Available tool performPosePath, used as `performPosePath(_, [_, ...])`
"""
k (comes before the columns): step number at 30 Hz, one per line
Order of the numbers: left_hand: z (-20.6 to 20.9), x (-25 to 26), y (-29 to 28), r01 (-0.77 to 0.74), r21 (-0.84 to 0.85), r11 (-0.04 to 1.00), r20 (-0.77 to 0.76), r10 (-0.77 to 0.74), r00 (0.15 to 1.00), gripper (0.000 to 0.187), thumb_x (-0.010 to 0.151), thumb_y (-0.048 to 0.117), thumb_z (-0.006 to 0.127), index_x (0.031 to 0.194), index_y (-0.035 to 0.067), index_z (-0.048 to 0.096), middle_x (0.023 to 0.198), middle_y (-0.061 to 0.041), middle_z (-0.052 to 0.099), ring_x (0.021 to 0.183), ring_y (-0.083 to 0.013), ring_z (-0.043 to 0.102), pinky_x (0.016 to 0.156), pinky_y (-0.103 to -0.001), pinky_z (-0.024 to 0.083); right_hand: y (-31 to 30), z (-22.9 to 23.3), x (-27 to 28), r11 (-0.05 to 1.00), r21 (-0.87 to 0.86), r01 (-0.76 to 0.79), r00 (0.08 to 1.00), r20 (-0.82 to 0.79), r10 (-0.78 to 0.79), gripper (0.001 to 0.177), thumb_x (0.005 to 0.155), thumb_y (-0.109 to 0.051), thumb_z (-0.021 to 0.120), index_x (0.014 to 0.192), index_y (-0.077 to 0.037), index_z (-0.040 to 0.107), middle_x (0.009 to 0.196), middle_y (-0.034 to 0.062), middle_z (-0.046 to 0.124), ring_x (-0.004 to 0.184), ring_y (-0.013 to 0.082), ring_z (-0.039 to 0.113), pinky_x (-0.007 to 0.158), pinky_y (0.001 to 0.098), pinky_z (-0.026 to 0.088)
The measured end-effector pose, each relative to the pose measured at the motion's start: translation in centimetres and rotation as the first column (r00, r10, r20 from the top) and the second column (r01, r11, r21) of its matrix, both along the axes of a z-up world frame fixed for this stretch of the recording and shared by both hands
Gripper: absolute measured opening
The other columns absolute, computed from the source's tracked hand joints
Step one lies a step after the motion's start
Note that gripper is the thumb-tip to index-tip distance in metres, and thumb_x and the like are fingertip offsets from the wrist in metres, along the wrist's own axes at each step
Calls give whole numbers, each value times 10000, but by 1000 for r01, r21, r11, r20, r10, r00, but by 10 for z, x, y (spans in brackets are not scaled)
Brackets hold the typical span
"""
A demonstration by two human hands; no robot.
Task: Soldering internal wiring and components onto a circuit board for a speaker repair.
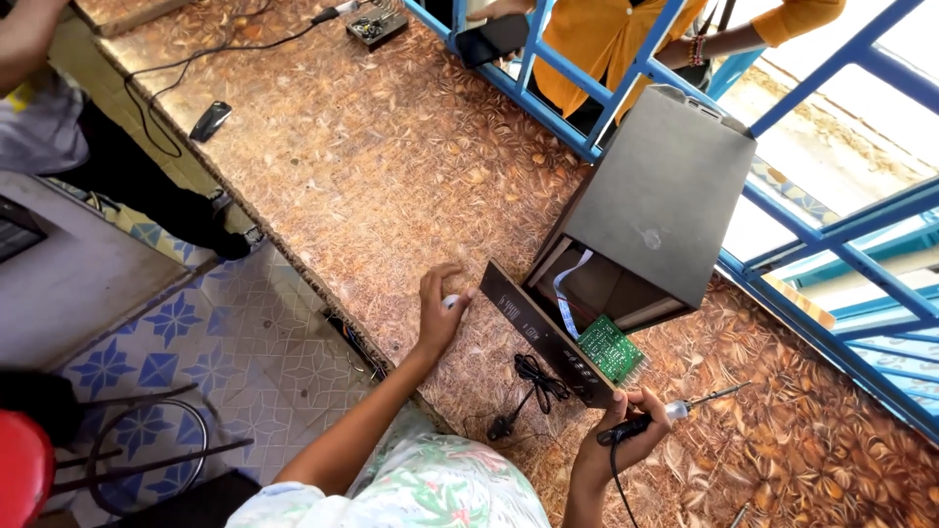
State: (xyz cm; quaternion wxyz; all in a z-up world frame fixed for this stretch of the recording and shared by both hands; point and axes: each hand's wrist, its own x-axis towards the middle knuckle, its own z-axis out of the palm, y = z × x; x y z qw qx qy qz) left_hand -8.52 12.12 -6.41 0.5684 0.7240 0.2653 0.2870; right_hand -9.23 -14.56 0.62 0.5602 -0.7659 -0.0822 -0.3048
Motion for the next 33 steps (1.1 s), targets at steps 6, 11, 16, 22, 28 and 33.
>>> performPosePath(6, [13,52,32,-232,-42,972,273,234,933,395,1007,480,528,1220,157,606,1216,-56,639,1129,-198,574,979,-365,482,-3,-8,2,1000,25,1,999,-47,0,192,1124,-181,580,1243,-61,491,1024,78,555,827,175,521,774,347,479])
performPosePath(11, [20,110,86,-88,-497,863,285,259,923,348,1023,412,545,1005,71,607,917,-83,711,796,-178,684,733,-284,589,-3,-6,1,1000,4,8,999,-54,-7,193,1120,-223,581,1229,-88,495,1050,67,559,828,166,504,758,338,456])
performPosePath(16, [17,152,126,-18,-675,737,312,308,899,247,1059,284,549,994,49,582,793,-104,661,658,-188,626,595,-293,539,1,1,0,1000,10,16,999,-40,-16,162,1120,-142,569,1226,-51,488,1054,89,538,916,188,539,882,358,481])
performPosePath(22, [2,184,152,-10,-749,663,254,302,919,334,1061,330,542,914,45,633,754,-125,704,631,-224,677,566,-323,574,-1,-12,4,999,34,38,999,-36,-37,149,1119,-134,568,1215,-47,495,1055,99,547,939,198,559,904,364,500])
performPosePath(28, [5,208,169,-84,-732,676,211,342,916,376,1018,377,561,1114,14,586,694,-61,642,555,-163,613,509,-281,527,0,-13,5,997,57,42,998,-40,-40,182,1107,-169,598,1209,-52,502,1057,92,563,943,192,565,902,347,507])
performPosePath(33, [12,229,186,-161,-736,658,168,408,897,711,842,571,618,1217,-29,546,914,-158,703,674,-216,709,569,-307,608,4,-4,3,997,63,46,997,-62,-42,192,1105,-185,594,1209,-54,499,1055,79,546,904,168,517,837,319,456])
